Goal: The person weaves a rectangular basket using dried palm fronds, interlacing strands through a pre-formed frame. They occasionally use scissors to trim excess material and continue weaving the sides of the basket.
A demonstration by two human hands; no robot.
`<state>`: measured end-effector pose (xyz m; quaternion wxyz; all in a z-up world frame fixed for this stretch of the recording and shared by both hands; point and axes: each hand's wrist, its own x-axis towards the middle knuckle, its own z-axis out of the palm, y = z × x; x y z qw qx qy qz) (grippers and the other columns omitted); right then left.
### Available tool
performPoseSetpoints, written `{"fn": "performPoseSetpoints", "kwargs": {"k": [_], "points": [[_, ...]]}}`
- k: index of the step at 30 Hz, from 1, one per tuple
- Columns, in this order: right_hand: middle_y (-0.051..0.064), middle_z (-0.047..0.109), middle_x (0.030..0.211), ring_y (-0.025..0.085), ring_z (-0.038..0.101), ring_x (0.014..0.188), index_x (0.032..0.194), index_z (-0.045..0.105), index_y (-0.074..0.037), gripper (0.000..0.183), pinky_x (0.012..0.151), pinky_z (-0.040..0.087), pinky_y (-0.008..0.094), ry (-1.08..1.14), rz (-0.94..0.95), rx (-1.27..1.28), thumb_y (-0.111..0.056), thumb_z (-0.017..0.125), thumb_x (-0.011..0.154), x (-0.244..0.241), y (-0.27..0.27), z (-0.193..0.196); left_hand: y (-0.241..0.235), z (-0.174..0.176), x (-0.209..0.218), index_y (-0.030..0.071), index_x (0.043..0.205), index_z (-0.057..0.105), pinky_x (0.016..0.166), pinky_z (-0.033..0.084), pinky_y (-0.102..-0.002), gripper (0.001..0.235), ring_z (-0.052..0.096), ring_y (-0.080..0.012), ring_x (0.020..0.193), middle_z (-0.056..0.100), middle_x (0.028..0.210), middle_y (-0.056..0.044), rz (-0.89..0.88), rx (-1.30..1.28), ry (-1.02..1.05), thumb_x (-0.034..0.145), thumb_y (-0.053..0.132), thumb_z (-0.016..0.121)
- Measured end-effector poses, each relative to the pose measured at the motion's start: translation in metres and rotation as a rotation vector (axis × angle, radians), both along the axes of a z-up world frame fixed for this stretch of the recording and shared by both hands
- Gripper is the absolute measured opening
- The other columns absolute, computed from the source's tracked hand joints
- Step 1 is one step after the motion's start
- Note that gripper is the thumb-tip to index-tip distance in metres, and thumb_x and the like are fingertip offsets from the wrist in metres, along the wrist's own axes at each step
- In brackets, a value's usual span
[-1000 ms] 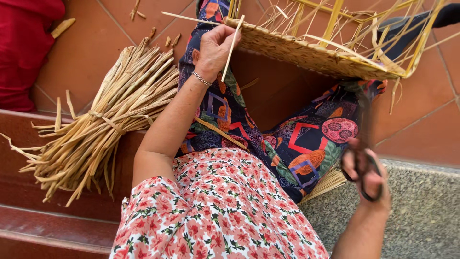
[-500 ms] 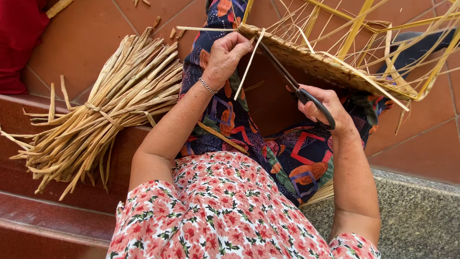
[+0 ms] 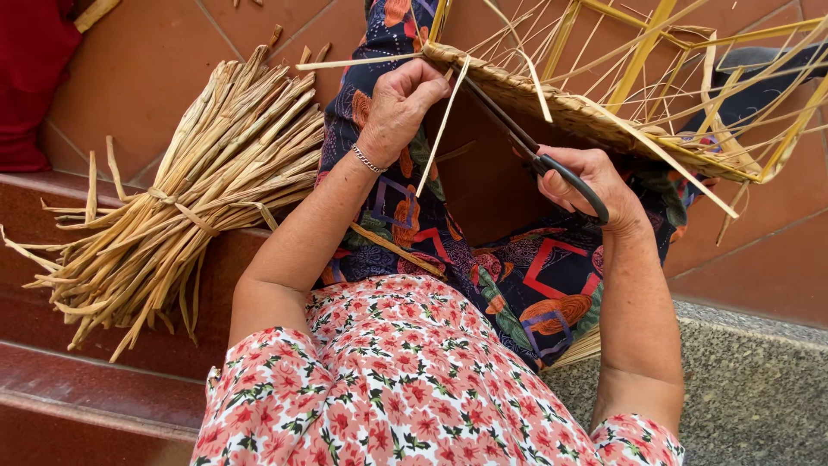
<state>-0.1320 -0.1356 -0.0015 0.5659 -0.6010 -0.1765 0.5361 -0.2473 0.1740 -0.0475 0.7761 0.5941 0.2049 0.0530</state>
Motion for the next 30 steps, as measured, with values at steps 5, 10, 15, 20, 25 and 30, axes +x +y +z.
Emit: {"fn": "performPoseSetpoints", "kwargs": {"k": [5,10,15,20,25,30], "points": [[-0.003,0.056,0.073,0.003,0.044,0.055,0.142,0.063,-0.003,0.057,0.047,0.035,0.021,0.017,-0.048,-0.089,-0.03,0.077,0.093,-0.003,0.006,-0.014,0.0,0.004,0.0,0.003,0.094,0.07,0.079,0.056,-0.022,0.011,0.064,-0.0046,0.082,0.071,0.089,0.001,-0.005,0.032,0.015,0.1,0.011,0.065],[-0.005,0.058,0.072,0.001,0.044,0.055,0.141,0.063,-0.003,0.056,0.048,0.036,0.02,-0.073,-0.031,-0.06,-0.032,0.075,0.095,-0.002,0.005,-0.005,0.001,0.008,0.001,0.003,0.093,0.069,0.08,0.056,-0.022,0.011,0.064,-0.005,0.083,0.071,0.089,0.001,-0.006,-0.012,0.012,0.1,0.01,0.064],[-0.005,0.057,0.071,0.001,0.044,0.054,0.14,0.065,-0.002,0.058,0.046,0.033,0.02,-0.047,-0.026,-0.115,-0.032,0.077,0.092,0.004,0.004,-0.002,0.002,0.007,0.001,0.003,0.093,0.07,0.079,0.055,-0.022,0.012,0.063,-0.0049,0.081,0.07,0.088,0.001,-0.012,0.041,0.04,0.1,0.01,0.064],[-0.004,0.055,0.066,0.003,0.044,0.052,0.132,0.069,0.0,0.05,0.044,0.033,0.021,-0.084,-0.03,-0.148,-0.028,0.077,0.092,0.012,0.007,-0.009,0.001,-0.001,-0.001,0.004,0.092,0.069,0.078,0.053,-0.021,0.011,0.06,-0.0038,0.082,0.068,0.088,0.003,0.009,-0.012,0.035,0.1,0.01,0.064],[-0.003,0.057,0.065,0.004,0.047,0.052,0.114,0.073,0.0,0.029,0.043,0.036,0.023,-0.084,0.006,-0.115,-0.024,0.074,0.099,0.009,0.002,-0.011,0.001,-0.009,-0.002,0.003,0.091,0.069,0.079,0.051,-0.022,0.011,0.058,-0.0044,0.083,0.067,0.088,0.003,-0.002,0.0,0.012,0.099,0.008,0.064],[-0.007,0.052,0.066,0.002,0.042,0.056,0.121,0.073,-0.001,0.037,0.047,0.033,0.022,-0.166,0.003,-0.204,-0.02,0.08,0.09,-0.017,-0.02,0.001,0.001,-0.012,-0.007,0.003,0.086,0.067,0.09,0.058,-0.024,0.015,0.07,-0.0101,0.093,0.075,0.098,-0.003,-0.001,-0.171,0.049,0.097,0.012,0.061]]}}
